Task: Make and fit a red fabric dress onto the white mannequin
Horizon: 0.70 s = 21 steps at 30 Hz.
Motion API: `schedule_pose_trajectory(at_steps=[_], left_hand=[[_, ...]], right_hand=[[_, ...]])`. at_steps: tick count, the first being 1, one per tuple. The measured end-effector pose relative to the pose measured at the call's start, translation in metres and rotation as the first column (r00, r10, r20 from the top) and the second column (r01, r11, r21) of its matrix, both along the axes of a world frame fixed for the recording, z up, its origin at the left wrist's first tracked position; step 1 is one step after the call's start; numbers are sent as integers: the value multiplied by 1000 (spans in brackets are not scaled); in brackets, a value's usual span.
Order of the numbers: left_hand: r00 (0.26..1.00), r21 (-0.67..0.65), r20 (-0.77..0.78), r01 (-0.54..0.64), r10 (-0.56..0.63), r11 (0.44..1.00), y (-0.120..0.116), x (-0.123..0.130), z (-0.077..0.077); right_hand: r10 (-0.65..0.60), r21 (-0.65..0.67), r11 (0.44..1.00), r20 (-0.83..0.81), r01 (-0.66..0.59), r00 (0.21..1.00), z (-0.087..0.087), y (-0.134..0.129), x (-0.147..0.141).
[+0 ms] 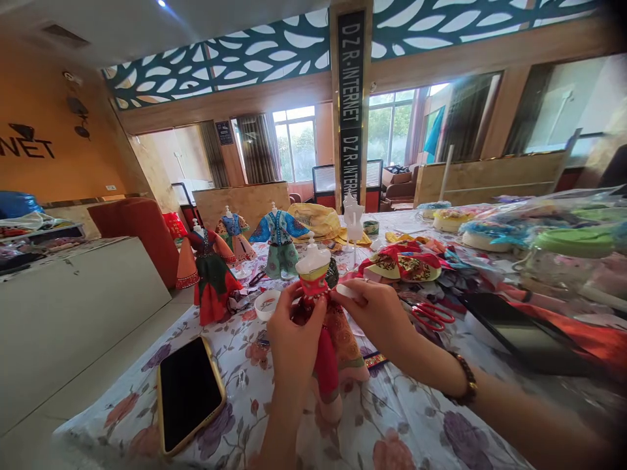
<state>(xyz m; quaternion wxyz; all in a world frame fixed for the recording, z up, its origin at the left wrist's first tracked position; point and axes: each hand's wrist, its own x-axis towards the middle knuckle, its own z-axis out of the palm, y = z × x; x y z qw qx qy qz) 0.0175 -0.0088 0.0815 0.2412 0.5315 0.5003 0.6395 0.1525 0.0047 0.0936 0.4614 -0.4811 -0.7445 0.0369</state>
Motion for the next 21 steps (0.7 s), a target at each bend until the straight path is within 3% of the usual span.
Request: schedule_pose_trajectory(at_steps=[7, 12, 21], left_hand=[[996, 50, 82, -30, 26, 998, 3, 4, 3], [997, 111, 37, -71, 67, 991, 1, 6, 0], [993, 148, -29, -107, 112, 983, -3, 11, -1]], right_hand=[[28, 6, 1000, -21, -28, 999, 5, 1, -3], [38, -17, 999, 11, -38, 999, 6, 1, 0], [166, -1, 986, 97, -167, 981, 8, -13, 14]])
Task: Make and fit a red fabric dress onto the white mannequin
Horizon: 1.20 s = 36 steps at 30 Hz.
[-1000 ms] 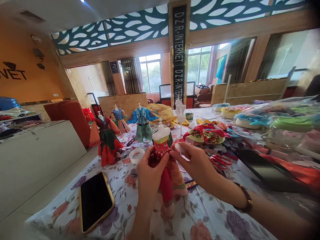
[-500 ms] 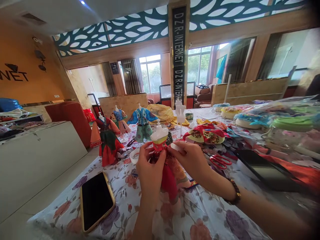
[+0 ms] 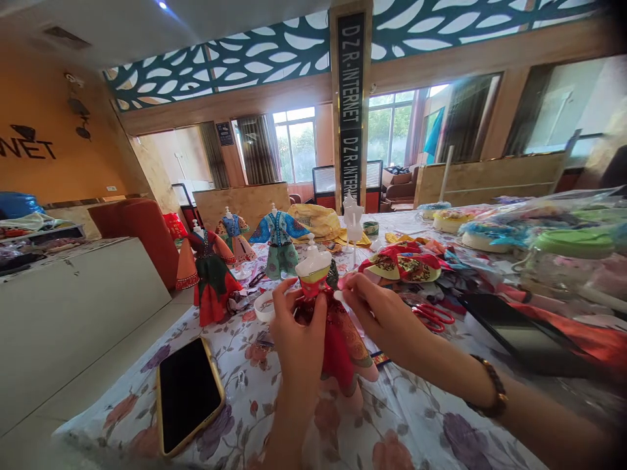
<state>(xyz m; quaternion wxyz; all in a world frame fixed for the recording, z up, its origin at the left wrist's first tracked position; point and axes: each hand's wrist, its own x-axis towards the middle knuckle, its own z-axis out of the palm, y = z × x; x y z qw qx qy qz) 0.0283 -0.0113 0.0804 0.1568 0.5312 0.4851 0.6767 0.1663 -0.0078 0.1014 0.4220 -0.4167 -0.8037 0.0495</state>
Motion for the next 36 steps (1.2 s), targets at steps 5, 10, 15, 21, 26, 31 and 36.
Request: schedule_pose_trajectory(at_steps=[5, 10, 15, 21, 26, 31, 36], left_hand=[[1000, -5, 19, 17, -17, 1000, -1, 2, 0], [1000, -8, -14, 0, 0, 1000, 0, 1, -1], [999, 6, -45, 6, -5, 1000, -1, 0, 0], [999, 3, -38, 25, -25, 1000, -3, 0, 1], [996, 8, 5, 84, -84, 996, -2, 0, 0], [985, 12, 75, 152, -153, 988, -4, -2, 0], [946, 20, 196, 261, -259, 965, -4, -11, -1]], right_hand=[[-36, 59, 998, 134, 29, 990, 1, 4, -4], [-93, 91, 993, 219, 75, 971, 7, 6, -8], [-126, 141, 986, 320, 84, 939, 16, 8, -10], [-87, 202, 979, 477, -13, 874, 16, 10, -11], [-70, 206, 977, 547, -54, 834, 13, 11, -11], [-88, 200, 979, 597, -41, 797, 19, 8, -14], [-75, 203, 977, 616, -66, 784, 20, 10, -14]])
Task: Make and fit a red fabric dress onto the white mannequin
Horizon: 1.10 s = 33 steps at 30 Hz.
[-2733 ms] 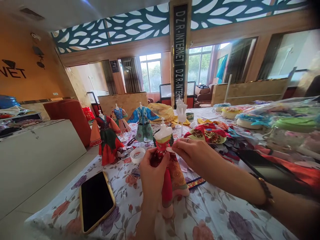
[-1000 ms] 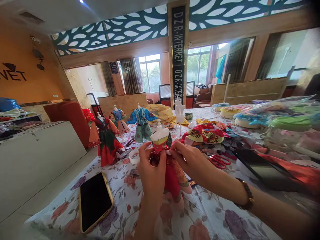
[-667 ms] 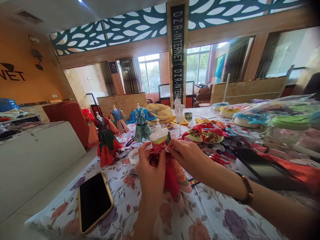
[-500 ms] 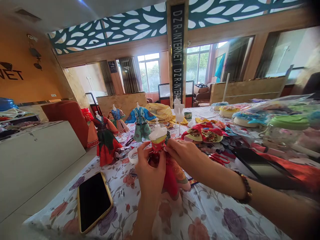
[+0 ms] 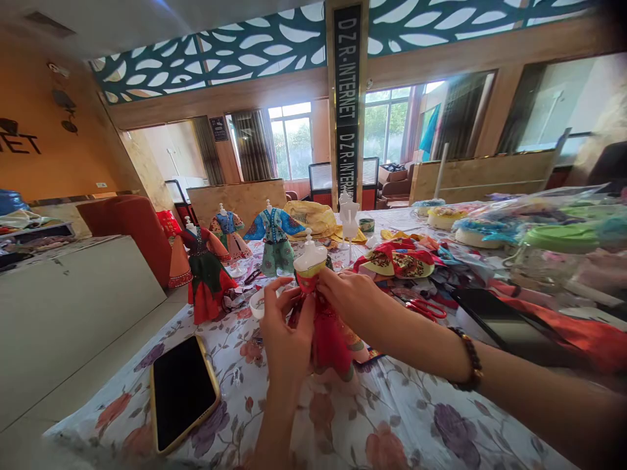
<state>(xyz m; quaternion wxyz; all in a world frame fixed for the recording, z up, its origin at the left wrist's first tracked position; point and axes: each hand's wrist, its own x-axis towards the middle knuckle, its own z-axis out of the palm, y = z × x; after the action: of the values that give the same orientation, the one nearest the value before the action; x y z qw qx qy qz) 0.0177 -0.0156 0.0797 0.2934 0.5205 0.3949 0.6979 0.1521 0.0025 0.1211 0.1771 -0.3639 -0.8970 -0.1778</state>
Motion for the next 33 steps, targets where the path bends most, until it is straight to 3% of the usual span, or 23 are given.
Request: schedule_pose_trajectory(at_steps=[3, 7, 9, 16, 20, 25, 33], left_hand=[[995, -47, 21, 96, -95, 994, 6, -14, 3], [943, -145, -239, 203, -233, 968, 26, -41, 13], [908, -182, -287, 261, -305, 948, 38, -51, 19], [799, -242, -347, 430, -491, 870, 65, -61, 33], [774, -234, -336, 483, -536, 844, 78, -62, 30], [756, -258, -311, 517, -576, 816, 81, -60, 32], [782, -251, -273, 504, -560, 827, 78, -57, 32]], right_hand=[[13, -5, 1000, -35, -13, 999, -3, 3, 2], [11, -21, 1000, -103, -13, 995, -10, 7, 5], [2, -40, 999, -137, -7, 991, -14, 9, 5], [-36, -75, 997, -222, 20, 974, -13, 12, 0], [-36, -90, 996, -225, 16, 974, -8, 10, 0], [-23, -71, 997, -217, 8, 976, -14, 11, 3], [36, -36, 998, -144, -42, 989, -4, 6, 3]])
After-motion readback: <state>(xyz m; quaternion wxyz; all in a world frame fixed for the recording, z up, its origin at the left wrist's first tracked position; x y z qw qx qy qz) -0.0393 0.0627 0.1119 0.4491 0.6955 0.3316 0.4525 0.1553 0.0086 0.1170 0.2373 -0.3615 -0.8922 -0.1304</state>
